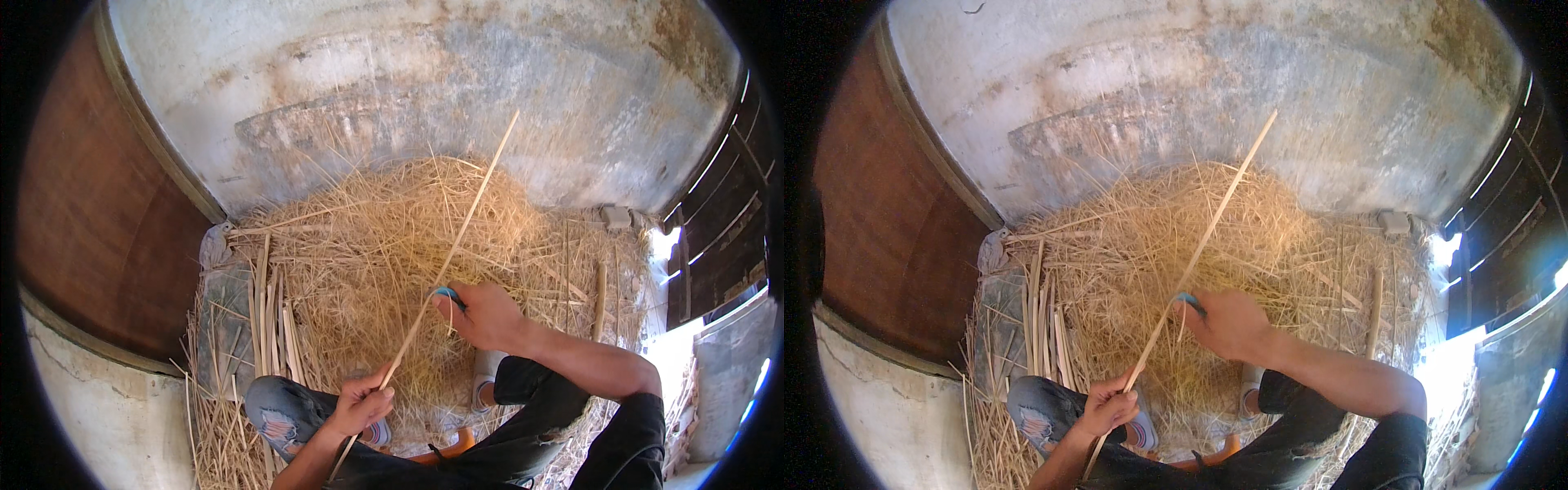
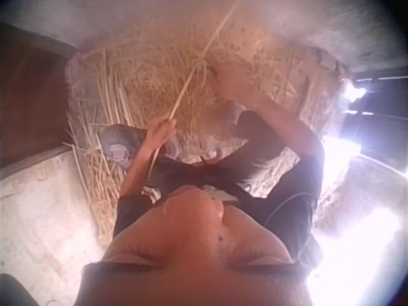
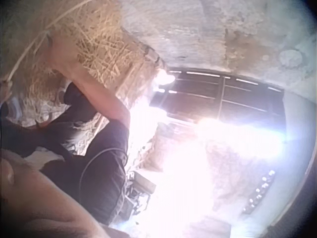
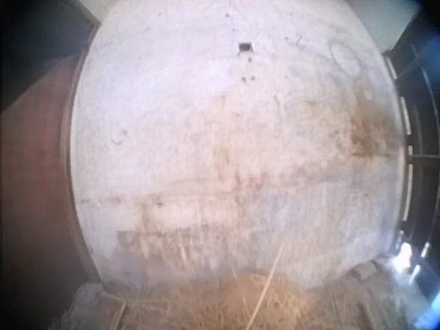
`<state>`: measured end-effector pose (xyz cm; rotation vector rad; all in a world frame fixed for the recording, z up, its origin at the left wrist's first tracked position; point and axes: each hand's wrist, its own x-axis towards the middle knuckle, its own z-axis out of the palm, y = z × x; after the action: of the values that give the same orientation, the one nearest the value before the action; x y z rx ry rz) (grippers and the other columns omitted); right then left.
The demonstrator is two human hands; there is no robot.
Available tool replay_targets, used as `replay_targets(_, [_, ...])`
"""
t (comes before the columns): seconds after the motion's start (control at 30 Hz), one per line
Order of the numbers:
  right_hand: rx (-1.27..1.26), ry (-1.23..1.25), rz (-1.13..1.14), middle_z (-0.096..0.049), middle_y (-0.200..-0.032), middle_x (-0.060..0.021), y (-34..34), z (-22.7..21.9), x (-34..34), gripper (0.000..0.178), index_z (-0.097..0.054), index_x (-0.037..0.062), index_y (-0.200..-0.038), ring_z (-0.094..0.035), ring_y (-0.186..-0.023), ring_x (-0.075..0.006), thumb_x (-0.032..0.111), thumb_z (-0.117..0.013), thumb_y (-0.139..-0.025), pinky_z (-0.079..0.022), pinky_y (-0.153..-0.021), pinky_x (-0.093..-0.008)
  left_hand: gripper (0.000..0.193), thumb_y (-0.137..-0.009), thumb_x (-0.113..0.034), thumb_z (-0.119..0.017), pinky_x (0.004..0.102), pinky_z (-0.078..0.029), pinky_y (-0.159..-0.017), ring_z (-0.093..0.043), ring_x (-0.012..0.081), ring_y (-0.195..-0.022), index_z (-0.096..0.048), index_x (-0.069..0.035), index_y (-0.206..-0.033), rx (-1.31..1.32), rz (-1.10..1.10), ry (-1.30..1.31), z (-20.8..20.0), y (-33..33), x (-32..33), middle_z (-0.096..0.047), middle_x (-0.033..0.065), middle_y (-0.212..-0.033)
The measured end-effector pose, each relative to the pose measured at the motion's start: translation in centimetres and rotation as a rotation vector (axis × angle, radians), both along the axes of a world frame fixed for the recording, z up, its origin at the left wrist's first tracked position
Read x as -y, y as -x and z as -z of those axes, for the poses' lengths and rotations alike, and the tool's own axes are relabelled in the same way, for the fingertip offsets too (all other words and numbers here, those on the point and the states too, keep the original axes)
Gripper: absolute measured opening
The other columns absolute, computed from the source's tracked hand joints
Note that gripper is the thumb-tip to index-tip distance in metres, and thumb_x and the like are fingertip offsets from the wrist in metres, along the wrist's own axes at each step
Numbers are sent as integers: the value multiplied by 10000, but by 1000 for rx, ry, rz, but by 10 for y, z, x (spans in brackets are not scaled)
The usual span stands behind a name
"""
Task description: The person sits on a straw-covered floor and uses a utility knife to shave thin strips from a long wooden stick. They hold the stick with one hand and carefully scrape along its length with the knife in the other hand, creating fine shavings that fall onto the straw below.
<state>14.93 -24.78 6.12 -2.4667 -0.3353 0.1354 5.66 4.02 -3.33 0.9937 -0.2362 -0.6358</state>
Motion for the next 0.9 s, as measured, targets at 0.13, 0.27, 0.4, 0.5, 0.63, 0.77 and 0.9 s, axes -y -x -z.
replay_targets(0.13, [53,-221,21,-520,-547,-155,-3,4,-1,512,-650,20,-791,-509,-464,-299,451,-562,-1055,-414,-508,-460,542,-1066,-17,-510,249,-267,-445,-308,39,-460,-387,-62,-1591,31,0,-24,-5,-2,2,-399,-53,-624])
replay_targets(0.27, [-162,-210,42,-460,-503,-111,-9,5,2,644,-629,-5,-704,-429,-474,-200,532,-540,-1048,-377,-498,-434,547,-1059,-18,-523,252,-265,-449,-301,41,-466,-393,-62,-1588,14,-2,-22,-12,-4,5,-401,-50,-628])
replay_targets(0.4, [-352,-211,-43,-470,-519,-150,-9,1,4,721,-632,-49,-749,-446,-501,-229,600,-509,-1037,-399,-530,-459,571,-1055,-47,-511,263,-263,-446,-274,54,-453,-362,-68,-1607,59,11,-28,-12,-4,8,-357,-38,-600])
replay_targets(0.5, [-305,-235,-96,-466,-538,-137,-7,-8,5,719,-629,-51,-759,-444,-525,-211,597,-499,-1042,-396,-545,-446,570,-1060,-57,-515,260,-265,-448,-264,54,-454,-361,-76,-1609,69,24,-40,-12,-3,6,-357,-41,-605])
replay_targets(0.63, [-281,-313,-44,-459,-558,-111,-9,-8,16,699,-617,-38,-741,-443,-559,-183,586,-519,-1040,-389,-559,-428,570,-1063,-57,-512,259,-266,-450,-261,55,-455,-357,-79,-1611,77,23,-26,-7,-2,3,-356,-43,-609])
replay_targets(0.77, [-156,-385,-8,-452,-588,-56,-14,-1,29,552,-626,11,-770,-436,-571,-149,511,-635,-1005,-378,-549,-392,563,-1062,-26,-510,255,-266,-452,-283,47,-464,-368,-78,-1604,34,3,-23,-8,-2,2,-373,-47,-613])
replay_targets(0.9, [45,-363,-29,-456,-626,15,-18,-15,39,318,-656,78,-886,-437,-588,-94,367,-777,-936,-367,-537,-337,568,-1061,-6,-500,251,-268,-453,-288,41,-468,-369,-93,-1607,41,19,9,-7,-4,2,-379,-52,-614])
